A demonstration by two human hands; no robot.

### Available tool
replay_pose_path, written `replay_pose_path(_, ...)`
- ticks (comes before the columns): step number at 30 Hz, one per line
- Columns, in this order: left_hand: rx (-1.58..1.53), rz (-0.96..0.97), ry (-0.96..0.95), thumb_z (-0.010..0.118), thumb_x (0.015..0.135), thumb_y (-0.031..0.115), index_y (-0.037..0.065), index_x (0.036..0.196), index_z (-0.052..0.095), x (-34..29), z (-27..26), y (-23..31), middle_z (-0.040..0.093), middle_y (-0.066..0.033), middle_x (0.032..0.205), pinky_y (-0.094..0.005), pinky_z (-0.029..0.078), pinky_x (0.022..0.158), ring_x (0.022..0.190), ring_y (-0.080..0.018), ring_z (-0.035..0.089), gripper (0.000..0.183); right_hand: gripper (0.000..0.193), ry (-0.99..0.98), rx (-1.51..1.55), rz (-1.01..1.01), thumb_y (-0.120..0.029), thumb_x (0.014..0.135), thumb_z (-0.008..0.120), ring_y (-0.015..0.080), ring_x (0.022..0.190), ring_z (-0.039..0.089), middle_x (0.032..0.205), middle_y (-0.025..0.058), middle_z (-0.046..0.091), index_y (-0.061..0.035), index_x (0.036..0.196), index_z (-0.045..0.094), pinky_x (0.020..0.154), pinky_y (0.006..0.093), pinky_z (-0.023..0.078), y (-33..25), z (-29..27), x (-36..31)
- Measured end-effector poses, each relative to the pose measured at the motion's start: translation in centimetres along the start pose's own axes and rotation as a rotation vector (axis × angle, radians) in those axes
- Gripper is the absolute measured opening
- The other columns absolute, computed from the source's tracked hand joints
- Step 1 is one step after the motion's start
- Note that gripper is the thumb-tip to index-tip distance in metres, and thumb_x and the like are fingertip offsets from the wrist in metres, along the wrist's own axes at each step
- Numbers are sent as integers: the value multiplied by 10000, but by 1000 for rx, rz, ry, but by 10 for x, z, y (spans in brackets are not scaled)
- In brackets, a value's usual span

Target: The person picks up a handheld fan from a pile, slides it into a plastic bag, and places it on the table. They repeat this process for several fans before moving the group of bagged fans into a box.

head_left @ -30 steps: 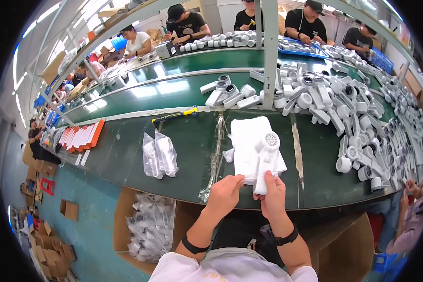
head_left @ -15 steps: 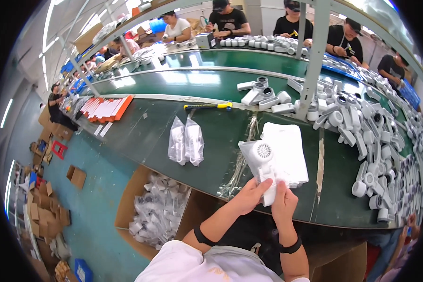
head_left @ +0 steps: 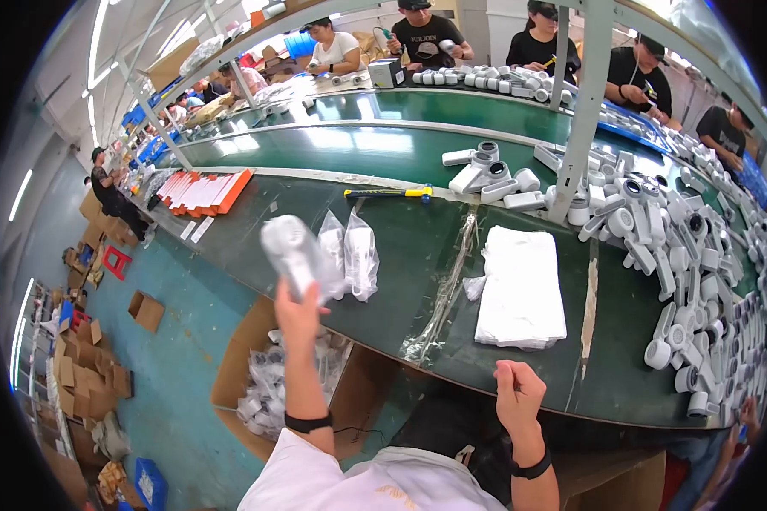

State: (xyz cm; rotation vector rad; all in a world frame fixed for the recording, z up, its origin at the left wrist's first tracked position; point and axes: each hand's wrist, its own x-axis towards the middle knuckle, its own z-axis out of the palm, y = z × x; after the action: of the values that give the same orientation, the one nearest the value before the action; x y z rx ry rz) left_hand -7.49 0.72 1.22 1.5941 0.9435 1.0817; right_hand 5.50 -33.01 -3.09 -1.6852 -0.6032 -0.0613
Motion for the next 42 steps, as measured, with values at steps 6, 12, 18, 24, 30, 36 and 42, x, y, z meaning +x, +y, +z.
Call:
replay_pose_path(6, 395, -82, 57, 665, 813, 170, -67, 1122, 584, 78, -28, -85, 648, -157, 882, -328, 536, 435, 609, -214, 631, 398, 130, 24, 39, 14, -98, 914, 625, 49, 594, 521, 700, 38, 637, 21, 887, 670, 534, 217, 427, -2, -10, 1)
replay_pose_path(12, 448, -85, -99, 663, 848, 212, -40, 1145, 599, 92, -13, -113, 659, -142, 868, -328, 534, 466, 635, -208, 635, 395, 121, 17, 24, 64, -105, 903, 643, 64, 606, 539, 707, 44, 638, 8, 916, 684, 548, 225, 445, -2, -40, 3)
replay_pose_path(18, 876, 640, 165, 664, 881, 240, 3, 1188, 594, 98, -11, -107, 614, -136, 1111, -345, 497, 722, 902, -197, 570, 394, 167, 615, -342, 146, -184, 871, 669, 170, 623, 600, 753, 104, 645, -20, 896, 679, 574, 299, 481, 35, -151, 22)
replay_pose_path(24, 291, 406, -204, 628, 902, 134, 33, 1229, 575, 6, 70, -1, 560, -80, 1222, -297, 479, 784, 976, -170, 544, 346, 217, 691, -1157, 56, -235, 821, 659, 294, 853, 615, 885, 89, 662, -43, 919, 650, 761, 444, 489, 89, -248, 80)
replay_pose_path(30, 116, 450, -565, 635, 875, 56, 53, 1187, 597, -63, 129, 26, 552, -58, 1234, -271, 491, 755, 994, -155, 566, 314, 237, 369, -1474, 342, -265, 820, 644, 277, 838, 662, 904, 122, 657, -50, 919, 622, 717, 407, 534, 110, -232, 135)
replay_pose_path(36, 125, 552, -754, 697, 810, 79, 14, 1099, 638, -103, 164, 36, 620, -115, 1160, -290, 498, 757, 1032, -206, 600, 302, 329, 326, -1349, 487, -132, 785, 655, 324, 850, 679, 933, 151, 645, -7, 1068, 543, 688, 404, 566, 100, -229, 144)
replay_pose_path(42, 286, 921, -856, 728, 781, 161, 51, 936, 695, -126, 212, 36, 654, -119, 968, -397, 479, 785, 872, -306, 599, 194, 427, 58, -1167, 594, -135, 659, 706, 352, 940, 651, 978, 185, 671, -32, 1052, 574, 802, 429, 535, 84, -223, 135)
